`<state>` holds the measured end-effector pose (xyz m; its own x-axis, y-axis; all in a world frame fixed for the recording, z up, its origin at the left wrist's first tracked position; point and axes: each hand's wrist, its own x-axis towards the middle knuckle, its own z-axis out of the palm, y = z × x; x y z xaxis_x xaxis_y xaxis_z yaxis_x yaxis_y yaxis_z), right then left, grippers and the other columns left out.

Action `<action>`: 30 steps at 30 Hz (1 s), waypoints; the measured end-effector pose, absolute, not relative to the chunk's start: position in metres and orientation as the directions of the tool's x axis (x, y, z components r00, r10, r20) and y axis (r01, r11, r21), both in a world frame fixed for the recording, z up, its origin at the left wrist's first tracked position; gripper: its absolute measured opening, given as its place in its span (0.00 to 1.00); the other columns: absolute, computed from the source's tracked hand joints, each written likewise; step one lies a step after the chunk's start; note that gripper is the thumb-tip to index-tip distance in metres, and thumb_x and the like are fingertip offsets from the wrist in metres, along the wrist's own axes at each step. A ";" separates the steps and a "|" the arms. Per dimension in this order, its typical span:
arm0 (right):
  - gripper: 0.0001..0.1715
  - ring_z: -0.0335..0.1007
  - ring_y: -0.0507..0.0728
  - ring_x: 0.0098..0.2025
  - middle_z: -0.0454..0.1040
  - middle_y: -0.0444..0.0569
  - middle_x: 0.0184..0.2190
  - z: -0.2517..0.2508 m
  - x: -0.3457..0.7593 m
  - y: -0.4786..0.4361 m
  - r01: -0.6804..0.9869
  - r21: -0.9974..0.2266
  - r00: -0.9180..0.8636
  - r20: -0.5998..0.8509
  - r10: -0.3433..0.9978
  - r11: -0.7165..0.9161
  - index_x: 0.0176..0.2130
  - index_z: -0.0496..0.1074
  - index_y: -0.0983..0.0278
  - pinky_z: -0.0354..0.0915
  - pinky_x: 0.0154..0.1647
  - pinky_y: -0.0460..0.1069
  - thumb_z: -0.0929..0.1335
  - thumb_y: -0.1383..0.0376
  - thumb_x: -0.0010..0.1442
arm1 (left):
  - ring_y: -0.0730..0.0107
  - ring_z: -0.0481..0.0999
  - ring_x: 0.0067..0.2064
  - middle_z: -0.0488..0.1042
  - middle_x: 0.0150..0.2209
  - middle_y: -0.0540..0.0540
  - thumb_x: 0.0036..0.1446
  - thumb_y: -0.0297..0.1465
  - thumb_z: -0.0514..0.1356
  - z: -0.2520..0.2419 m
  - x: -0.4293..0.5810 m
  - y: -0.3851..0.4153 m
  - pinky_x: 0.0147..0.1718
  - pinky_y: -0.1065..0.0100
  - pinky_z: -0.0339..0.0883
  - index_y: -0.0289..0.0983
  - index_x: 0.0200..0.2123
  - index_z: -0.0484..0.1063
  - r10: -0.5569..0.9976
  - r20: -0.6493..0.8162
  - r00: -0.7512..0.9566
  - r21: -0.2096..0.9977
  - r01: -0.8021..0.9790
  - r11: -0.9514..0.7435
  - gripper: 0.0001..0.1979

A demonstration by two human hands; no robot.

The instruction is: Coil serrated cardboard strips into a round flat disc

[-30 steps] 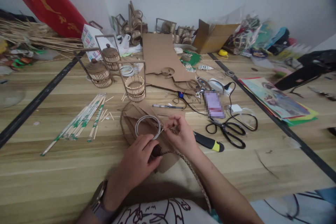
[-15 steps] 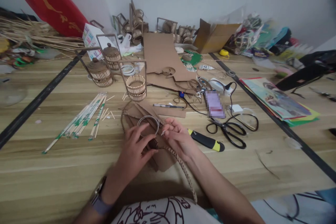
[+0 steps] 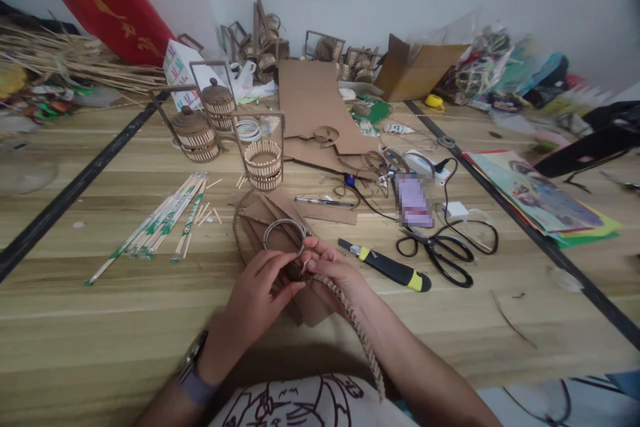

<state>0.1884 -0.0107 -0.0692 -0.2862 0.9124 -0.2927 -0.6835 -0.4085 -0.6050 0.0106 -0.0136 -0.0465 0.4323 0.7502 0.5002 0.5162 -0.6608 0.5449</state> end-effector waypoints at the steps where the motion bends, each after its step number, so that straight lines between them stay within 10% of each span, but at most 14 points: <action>1: 0.32 0.73 0.51 0.26 0.76 0.40 0.26 -0.073 0.188 -0.010 -0.682 -0.613 -0.279 -0.287 0.916 -0.400 0.40 0.74 0.62 0.67 0.30 0.46 0.83 0.66 0.35 | 0.61 0.79 0.42 0.78 0.41 0.43 0.64 0.33 0.60 -0.047 0.011 -0.014 0.40 0.62 0.77 0.38 0.49 0.71 0.757 0.490 0.431 0.553 0.517 -0.653 0.11; 30: 0.24 0.70 0.48 0.29 0.75 0.39 0.30 -0.065 0.180 -0.018 -0.664 -0.701 -0.232 -0.137 0.963 -0.260 0.41 0.73 0.60 0.67 0.34 0.43 0.80 0.70 0.45 | 0.66 0.80 0.40 0.79 0.38 0.45 0.67 0.35 0.58 -0.041 0.012 -0.018 0.41 0.66 0.76 0.39 0.46 0.70 0.666 0.598 0.447 0.515 0.423 -0.746 0.07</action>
